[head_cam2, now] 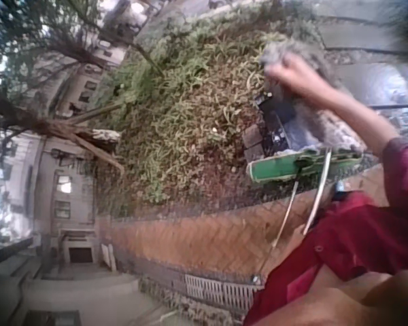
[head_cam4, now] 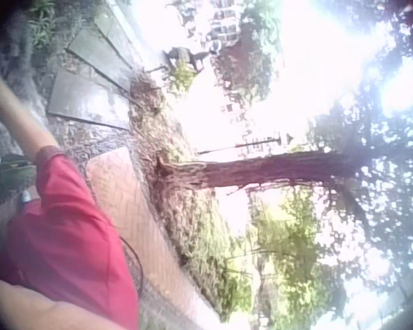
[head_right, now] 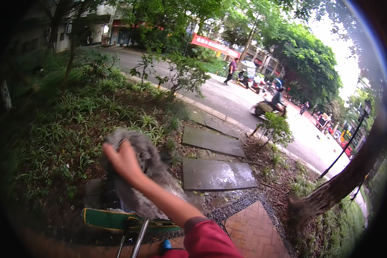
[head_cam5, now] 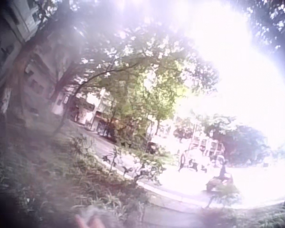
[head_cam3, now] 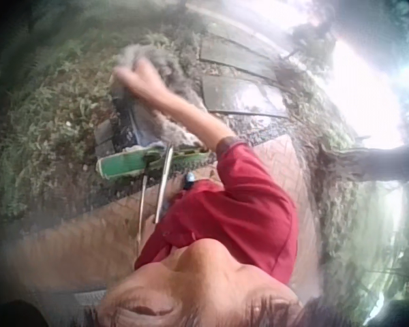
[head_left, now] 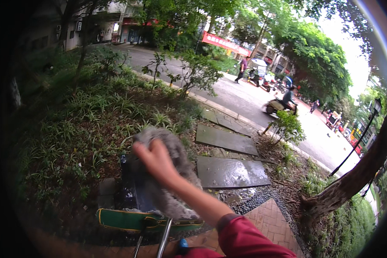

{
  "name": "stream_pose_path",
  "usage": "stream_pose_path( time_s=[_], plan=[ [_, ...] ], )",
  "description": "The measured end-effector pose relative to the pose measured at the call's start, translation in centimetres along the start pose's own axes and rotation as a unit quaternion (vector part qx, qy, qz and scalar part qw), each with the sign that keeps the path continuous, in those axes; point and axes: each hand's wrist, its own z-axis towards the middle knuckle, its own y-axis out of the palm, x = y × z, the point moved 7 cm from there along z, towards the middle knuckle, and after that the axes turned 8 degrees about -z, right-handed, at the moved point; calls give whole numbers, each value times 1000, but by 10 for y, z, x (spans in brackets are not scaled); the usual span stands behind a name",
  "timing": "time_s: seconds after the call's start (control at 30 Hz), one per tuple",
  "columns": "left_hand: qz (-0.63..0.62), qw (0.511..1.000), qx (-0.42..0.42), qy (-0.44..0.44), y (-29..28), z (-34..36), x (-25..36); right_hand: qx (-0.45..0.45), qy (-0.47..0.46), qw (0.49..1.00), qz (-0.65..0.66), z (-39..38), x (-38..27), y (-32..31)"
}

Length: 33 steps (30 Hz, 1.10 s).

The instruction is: The person rinses a flat mop head under a running outdoor tap, repeatedly flipping and pressing the mop to clean it. The person holds the mop with both hands and manipulates it under the water stream.

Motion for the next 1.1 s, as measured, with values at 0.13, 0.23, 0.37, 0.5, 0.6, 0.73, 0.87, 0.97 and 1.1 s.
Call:
stream_pose_path(
  time_s=[0.13,0.23,0.37,0.5,0.6,0.73,0.87,0.97,1.1],
  plan=[
    [5,1000,8,-22,10,-6,-27,-195,-92,940,265,-38,71,157],
    [-7,999,25,-25,33,-13,-89,-255,-191,936,150,-111,146,218],
    [161,978,56,-117,3,-47,9,-522,249,816,-23,-236,374,227],
    [132,976,68,-159,26,-21,-39,-261,480,791,-276,-297,554,113],
    [-81,951,-7,-298,51,-4,-61,-129,596,747,-264,-333,658,66],
    [-148,927,28,-344,53,7,-19,-151,612,776,-12,-315,703,89],
    [-303,906,103,-275,71,0,-68,-92,708,700,-31,-333,754,109],
    [-258,913,61,-310,65,13,-6,-143,708,689,50,-335,767,99],
    [-131,895,16,-425,49,-13,72,-160,724,625,245,-325,720,76]
  ],
)
